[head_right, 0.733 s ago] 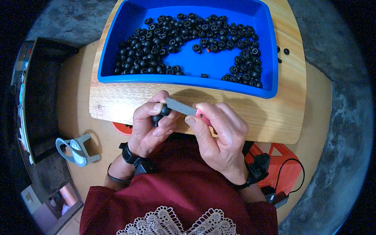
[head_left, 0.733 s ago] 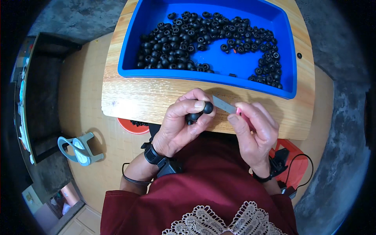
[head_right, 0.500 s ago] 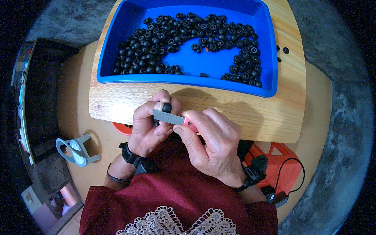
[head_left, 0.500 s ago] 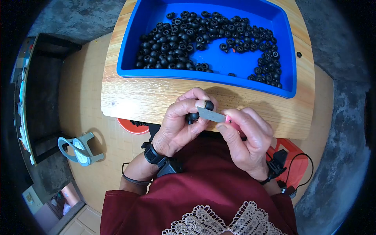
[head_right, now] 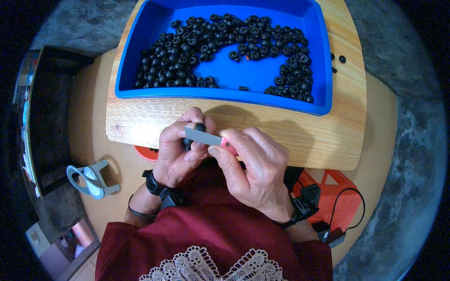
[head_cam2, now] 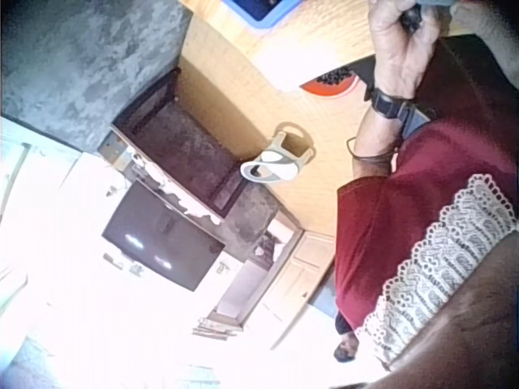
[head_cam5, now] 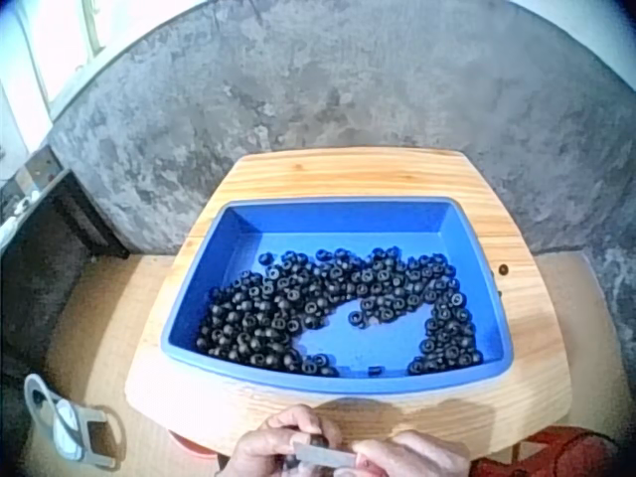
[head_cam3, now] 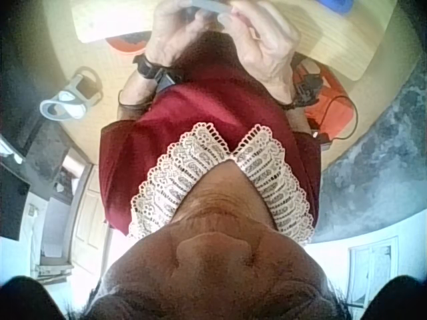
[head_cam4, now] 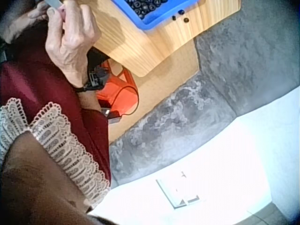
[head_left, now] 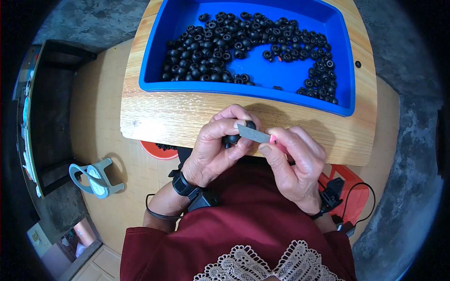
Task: Shaving or deburring excess plastic from black molded rings using a craft knife.
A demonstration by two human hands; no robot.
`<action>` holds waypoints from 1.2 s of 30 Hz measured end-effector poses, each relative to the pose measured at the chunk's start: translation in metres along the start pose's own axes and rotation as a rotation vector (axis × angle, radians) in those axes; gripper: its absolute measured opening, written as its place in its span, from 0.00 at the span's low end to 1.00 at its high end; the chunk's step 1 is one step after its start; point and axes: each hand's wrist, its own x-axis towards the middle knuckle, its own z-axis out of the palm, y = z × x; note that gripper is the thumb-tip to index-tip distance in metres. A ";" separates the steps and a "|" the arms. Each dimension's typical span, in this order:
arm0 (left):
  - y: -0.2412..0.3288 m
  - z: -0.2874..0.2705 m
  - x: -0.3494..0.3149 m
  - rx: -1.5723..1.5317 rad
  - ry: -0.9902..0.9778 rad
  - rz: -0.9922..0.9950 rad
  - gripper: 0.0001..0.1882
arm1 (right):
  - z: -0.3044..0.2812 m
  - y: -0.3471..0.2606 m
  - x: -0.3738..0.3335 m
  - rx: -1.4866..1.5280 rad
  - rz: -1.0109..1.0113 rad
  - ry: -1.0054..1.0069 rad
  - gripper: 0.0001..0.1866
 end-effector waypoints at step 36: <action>0.000 0.012 0.003 0.108 0.073 0.028 0.05 | -0.038 0.016 0.022 0.126 0.368 0.270 0.08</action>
